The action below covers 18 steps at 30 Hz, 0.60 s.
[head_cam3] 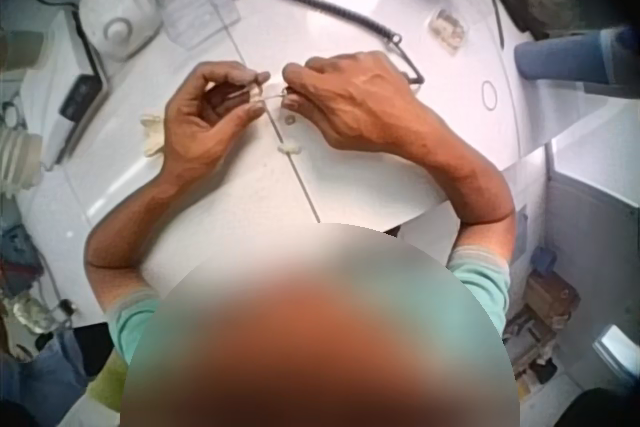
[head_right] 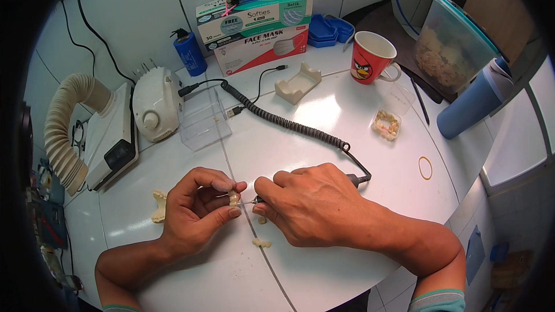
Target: Using a dental handpiece and small probe to adjust or trim a dental prosthetic component.
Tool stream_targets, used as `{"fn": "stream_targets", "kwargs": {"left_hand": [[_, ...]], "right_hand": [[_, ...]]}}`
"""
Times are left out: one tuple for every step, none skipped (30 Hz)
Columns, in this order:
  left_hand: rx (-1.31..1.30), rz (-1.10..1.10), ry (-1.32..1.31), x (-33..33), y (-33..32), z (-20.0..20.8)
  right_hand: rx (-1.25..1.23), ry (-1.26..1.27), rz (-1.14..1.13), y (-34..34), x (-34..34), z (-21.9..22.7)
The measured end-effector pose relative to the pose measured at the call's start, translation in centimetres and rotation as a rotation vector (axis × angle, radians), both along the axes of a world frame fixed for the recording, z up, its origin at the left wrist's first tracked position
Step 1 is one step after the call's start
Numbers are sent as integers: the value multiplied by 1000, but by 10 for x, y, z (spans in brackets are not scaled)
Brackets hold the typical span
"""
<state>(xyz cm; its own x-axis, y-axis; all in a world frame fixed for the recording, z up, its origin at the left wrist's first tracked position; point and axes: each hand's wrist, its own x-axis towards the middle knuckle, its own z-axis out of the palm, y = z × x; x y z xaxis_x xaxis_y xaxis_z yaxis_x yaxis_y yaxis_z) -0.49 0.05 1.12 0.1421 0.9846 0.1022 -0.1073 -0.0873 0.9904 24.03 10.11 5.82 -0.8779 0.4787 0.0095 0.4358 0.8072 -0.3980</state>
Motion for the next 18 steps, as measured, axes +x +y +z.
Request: {"fn": "stream_targets", "kwargs": {"left_hand": [[-5,0,-1,0,0,0],[-5,1,0,1,0,1],[-2,-4,9,1,0,1],[0,-8,19,1,0,2],[0,-8,19,1,0,1],[4,-1,13,1,0,1],[8,6,8,1,1,1],[7,6,7,1,1,1],[10,6,4,1,0,1],[13,7,0,1,0,1],[11,7,0,1,0,1],[8,7,2,1,0,1],[4,8,4,1,0,1],[5,9,3,1,0,1],[2,9,-4,1,0,0],[0,9,-11,1,0,0],[1,10,-12,1,0,0],[0,6,-11,1,0,0]], "right_hand": [[2,16,7,0,1,-2],[3,34,16,0,1,-3],[3,34,16,0,1,-3],[1,24,10,1,1,-1],[-1,13,5,0,1,-1],[-2,13,6,0,0,0],[-1,4,-7,0,0,0],[-1,-5,-20,0,-1,0],[-2,-6,-20,0,0,1],[1,-1,-8,0,0,2],[3,6,4,0,0,2],[1,5,5,1,0,2],[-1,2,-1,1,0,1],[-1,-3,-7,1,-1,1],[-1,-4,-6,0,-1,1],[12,-6,-2,0,0,2],[25,-7,2,-1,0,2],[26,-8,2,-1,1,2]]}}
